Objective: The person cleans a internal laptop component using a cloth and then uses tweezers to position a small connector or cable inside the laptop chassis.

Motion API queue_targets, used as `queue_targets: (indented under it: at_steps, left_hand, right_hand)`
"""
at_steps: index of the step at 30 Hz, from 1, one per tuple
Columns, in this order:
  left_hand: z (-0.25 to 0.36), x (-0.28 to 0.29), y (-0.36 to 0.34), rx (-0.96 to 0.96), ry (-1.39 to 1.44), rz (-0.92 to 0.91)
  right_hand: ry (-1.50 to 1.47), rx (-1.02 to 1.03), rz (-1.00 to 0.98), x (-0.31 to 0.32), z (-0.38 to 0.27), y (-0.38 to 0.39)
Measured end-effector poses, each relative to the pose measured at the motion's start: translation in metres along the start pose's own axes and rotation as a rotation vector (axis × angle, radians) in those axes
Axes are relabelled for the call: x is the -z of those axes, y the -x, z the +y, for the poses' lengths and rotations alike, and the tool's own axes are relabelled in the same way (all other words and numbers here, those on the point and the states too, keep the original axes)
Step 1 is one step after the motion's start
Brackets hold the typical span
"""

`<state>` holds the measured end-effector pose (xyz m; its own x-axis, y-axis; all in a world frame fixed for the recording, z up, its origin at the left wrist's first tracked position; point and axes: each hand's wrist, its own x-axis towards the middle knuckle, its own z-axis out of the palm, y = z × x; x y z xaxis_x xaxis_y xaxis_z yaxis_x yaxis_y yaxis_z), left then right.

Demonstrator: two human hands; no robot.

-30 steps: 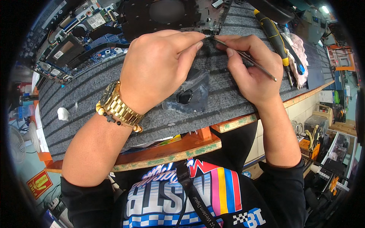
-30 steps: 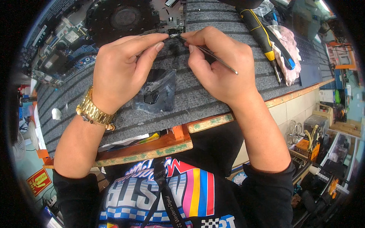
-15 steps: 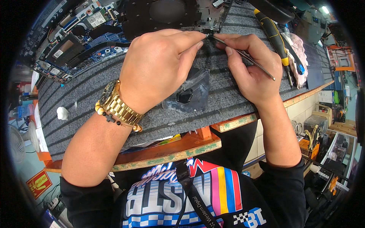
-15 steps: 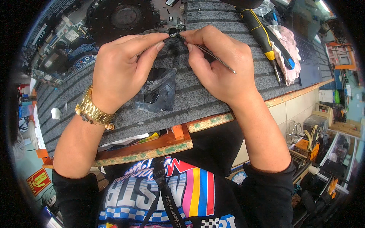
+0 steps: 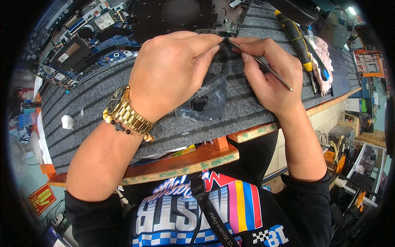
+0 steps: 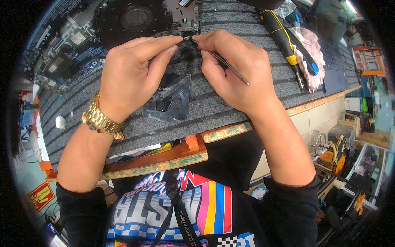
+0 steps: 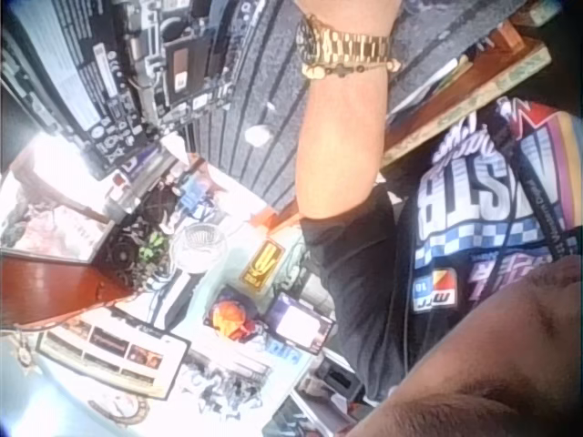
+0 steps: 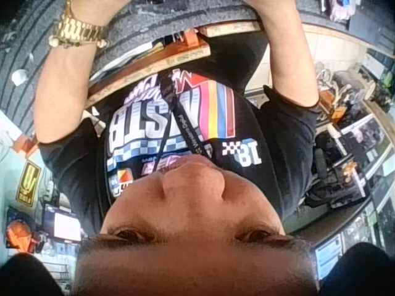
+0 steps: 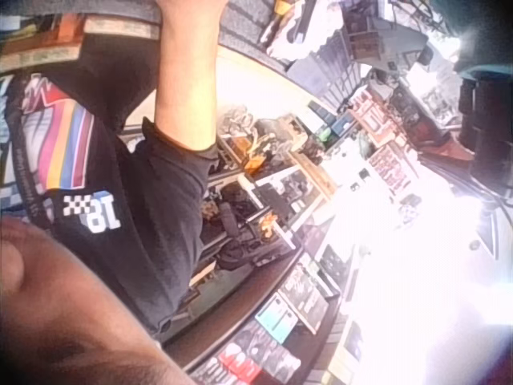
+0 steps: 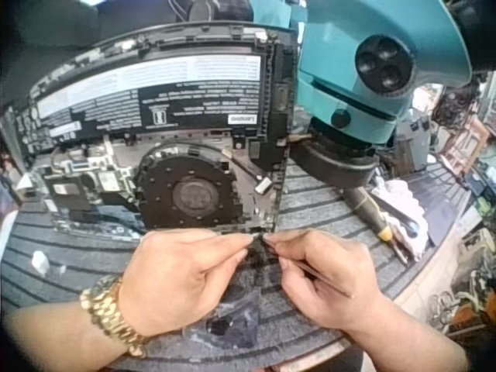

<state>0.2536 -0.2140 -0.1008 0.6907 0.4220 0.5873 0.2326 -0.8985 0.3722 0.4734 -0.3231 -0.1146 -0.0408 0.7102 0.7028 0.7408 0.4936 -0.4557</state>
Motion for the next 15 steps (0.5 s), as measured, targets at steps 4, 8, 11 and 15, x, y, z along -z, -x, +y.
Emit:
queue_targets:
  at_steps: [4,8,11,15]
  left_hand:
    - [-0.0019,-0.0017,0.0004,-0.021,0.019,0.042]
    - [-0.0021,-0.0021,0.0003,-0.006,0.038,0.047]
    - [-0.0024,-0.0009,0.0002,-0.034,0.029,0.078]
    - [-0.0023,0.0005,0.0010,-0.013,0.032,0.059]
  right_hand:
    - [0.005,0.003,-0.012,0.0015,-0.0004,-0.0007]
    - [-0.036,-0.060,-0.010,0.0011,-0.0016,-0.0001]
    - [-0.068,-0.084,0.009,-0.0006,0.0004,0.0012]
    - [-0.091,-0.088,0.013,0.0002,0.0024,0.0006]
